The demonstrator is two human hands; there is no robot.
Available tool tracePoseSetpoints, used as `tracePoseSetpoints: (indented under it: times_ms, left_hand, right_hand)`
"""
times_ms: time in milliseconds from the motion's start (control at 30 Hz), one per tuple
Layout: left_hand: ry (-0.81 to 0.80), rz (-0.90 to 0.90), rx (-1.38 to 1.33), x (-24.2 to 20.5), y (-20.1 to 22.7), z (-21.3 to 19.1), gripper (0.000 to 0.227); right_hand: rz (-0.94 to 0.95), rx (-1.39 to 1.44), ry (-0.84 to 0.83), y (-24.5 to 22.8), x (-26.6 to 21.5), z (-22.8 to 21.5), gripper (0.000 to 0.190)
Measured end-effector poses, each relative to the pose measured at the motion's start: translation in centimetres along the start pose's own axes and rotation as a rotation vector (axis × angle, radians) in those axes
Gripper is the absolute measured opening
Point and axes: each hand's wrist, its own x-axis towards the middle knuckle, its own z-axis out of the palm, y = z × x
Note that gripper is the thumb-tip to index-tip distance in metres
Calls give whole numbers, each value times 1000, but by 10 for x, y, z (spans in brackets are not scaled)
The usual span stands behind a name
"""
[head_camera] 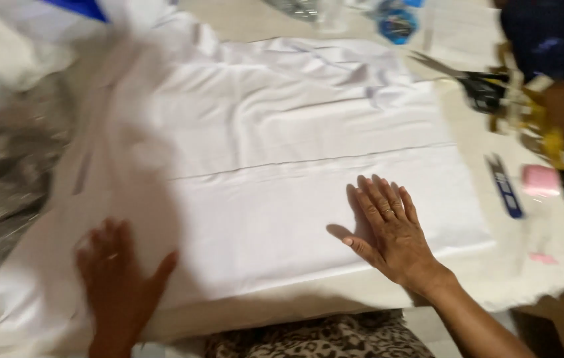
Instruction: Unfolding and smoothing out a large piece of white fabric on a sewing table to prepare it for work.
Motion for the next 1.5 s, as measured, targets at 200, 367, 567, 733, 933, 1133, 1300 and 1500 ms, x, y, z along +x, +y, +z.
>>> tracePoseSetpoints:
  times_ms: [200,367,567,733,933,1133,1300,1500]
  left_hand:
    - [318,87,160,-12,3,23,95]
    - [295,84,263,-9,29,23,96]
    - [336,70,402,-8,32,20,93]
    - [141,31,145,-10,29,22,103]
    - [387,124,299,-10,27,22,93]
    - [194,133,299,-7,16,29,101]
    - [21,55,28,-7,11,37,115]
    - [25,112,416,-2,13,23,108]
  right_hand:
    - [433,2,-213,47,-34,-27,87]
    - [437,13,-154,74,-48,-18,86]
    - [428,6,-94,75,-50,-14,84]
    - [401,-6,-34,69,-50,-20,82]
    - [568,61,-258,12,-27,-56,93]
    - [162,179,-255,-20,-55,-34,80]
    - [533,-107,-345,32,-87,-30,97]
    - [342,82,131,72,-95,-51,54]
